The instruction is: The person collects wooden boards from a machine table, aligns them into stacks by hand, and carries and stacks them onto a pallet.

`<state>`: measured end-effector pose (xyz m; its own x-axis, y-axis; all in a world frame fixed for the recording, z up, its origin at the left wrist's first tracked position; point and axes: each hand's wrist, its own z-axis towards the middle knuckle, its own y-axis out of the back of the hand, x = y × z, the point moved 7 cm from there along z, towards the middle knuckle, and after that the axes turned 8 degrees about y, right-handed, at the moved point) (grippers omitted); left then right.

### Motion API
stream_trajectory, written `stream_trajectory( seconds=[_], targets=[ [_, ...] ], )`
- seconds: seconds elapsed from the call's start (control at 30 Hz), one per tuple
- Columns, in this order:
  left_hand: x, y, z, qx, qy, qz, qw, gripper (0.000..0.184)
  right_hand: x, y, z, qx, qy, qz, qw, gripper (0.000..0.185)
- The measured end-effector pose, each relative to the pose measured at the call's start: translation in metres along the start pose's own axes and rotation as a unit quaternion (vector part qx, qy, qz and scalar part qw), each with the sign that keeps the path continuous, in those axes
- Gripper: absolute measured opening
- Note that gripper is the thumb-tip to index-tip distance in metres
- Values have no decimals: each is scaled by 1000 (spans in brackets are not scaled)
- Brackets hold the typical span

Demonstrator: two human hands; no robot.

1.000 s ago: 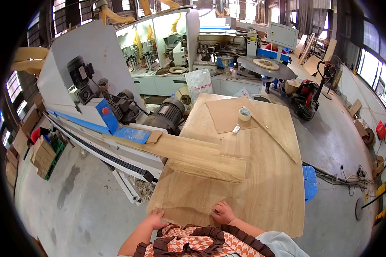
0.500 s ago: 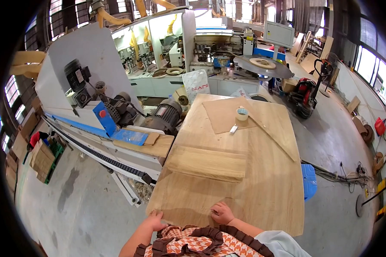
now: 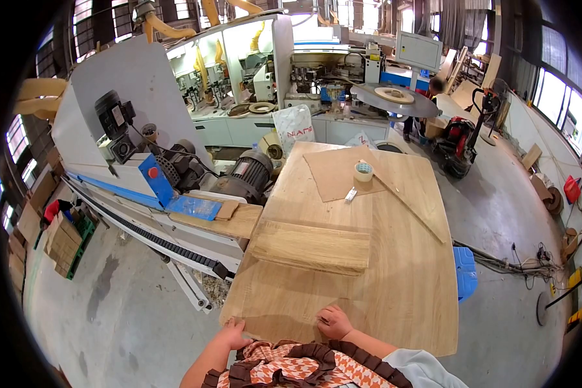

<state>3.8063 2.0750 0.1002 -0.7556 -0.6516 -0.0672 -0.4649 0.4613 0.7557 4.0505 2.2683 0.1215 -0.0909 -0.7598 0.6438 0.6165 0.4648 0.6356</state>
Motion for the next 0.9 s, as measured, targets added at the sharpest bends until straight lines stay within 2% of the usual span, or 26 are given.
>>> stream_trajectory(
  seconds=[0.9],
  targets=[
    [-2,3,-4,2,7,9,1000,82,2,1,1,-7,4,2,1000,17]
  ],
)
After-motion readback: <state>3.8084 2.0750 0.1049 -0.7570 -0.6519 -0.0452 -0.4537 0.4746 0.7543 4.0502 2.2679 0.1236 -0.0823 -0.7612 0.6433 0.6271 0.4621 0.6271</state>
